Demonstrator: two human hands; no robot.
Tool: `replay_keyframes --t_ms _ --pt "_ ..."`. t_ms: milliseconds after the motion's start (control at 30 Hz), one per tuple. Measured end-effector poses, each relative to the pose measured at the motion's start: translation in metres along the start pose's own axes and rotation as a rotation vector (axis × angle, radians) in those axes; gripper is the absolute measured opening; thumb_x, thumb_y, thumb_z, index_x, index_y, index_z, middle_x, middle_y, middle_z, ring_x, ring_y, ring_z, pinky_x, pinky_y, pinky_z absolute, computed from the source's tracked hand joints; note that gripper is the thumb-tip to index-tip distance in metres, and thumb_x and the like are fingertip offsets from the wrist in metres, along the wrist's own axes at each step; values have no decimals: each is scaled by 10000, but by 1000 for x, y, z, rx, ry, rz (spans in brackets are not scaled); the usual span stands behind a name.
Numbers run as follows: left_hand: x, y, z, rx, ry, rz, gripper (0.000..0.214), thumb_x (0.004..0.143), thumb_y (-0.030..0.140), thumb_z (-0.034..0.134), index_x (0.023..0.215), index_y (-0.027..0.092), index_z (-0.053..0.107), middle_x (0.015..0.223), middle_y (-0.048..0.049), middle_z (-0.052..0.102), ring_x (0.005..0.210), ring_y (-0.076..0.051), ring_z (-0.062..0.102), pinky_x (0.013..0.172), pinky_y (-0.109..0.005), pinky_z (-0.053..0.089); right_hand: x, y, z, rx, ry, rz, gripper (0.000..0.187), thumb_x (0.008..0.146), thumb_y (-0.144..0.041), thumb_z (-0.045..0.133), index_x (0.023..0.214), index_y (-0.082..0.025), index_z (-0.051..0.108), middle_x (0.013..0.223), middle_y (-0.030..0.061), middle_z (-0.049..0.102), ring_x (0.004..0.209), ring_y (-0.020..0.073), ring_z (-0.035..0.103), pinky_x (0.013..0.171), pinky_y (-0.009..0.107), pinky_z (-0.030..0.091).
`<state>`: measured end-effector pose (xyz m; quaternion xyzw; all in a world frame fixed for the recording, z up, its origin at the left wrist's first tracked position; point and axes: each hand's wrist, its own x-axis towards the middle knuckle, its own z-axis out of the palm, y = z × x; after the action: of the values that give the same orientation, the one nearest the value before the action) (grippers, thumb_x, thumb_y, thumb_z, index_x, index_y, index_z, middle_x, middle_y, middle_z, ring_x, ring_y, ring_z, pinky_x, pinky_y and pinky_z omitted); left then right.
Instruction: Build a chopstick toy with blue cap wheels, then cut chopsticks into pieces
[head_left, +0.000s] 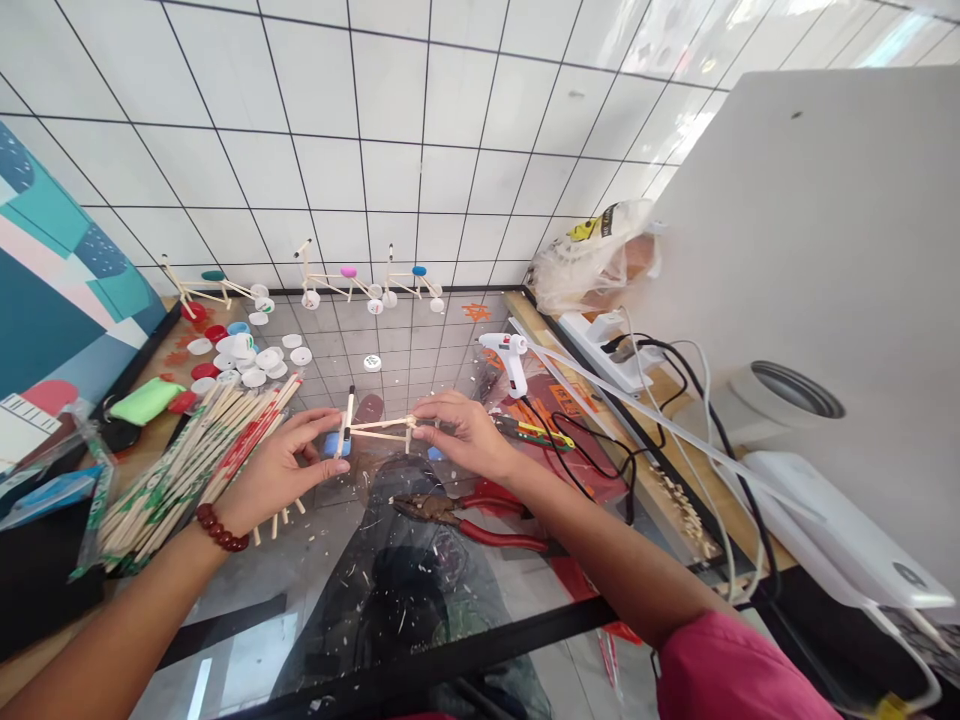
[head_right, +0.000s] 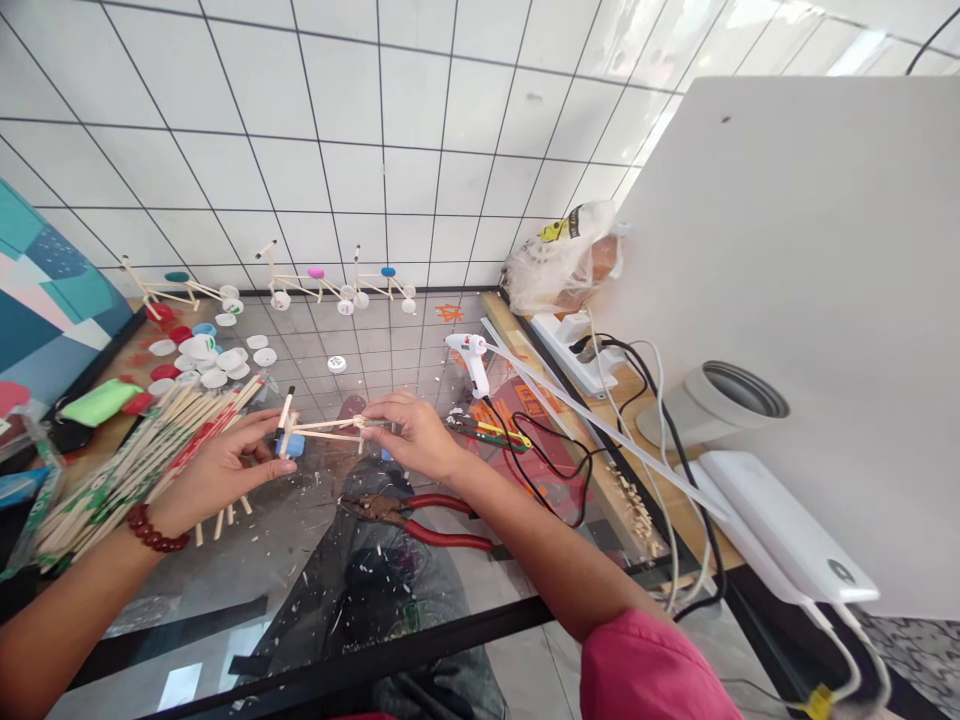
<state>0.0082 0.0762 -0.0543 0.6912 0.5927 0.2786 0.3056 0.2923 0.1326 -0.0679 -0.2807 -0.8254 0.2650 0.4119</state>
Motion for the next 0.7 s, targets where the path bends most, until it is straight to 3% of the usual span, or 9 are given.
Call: replay_keyframes --t_ms 333,700 --pt "-1 -2 0 -15 -15 -11 623 764 561 712 1307 265 632 1477 -104 505 693 -146 663 699 -352 623 -3 1 1 -48 35 -19 210 890 -327 716 1074 -228 738 1057 80 760 991 200 687 932 368 527" --pt "1 5 0 -19 -11 -52 637 712 555 752 1260 244 656 1085 -58 673 689 -169 644 687 -343 594 -3 3 4 -18 90 13 189 863 -342 747 1012 -228 770 1013 70 749 945 180 700 879 319 550"
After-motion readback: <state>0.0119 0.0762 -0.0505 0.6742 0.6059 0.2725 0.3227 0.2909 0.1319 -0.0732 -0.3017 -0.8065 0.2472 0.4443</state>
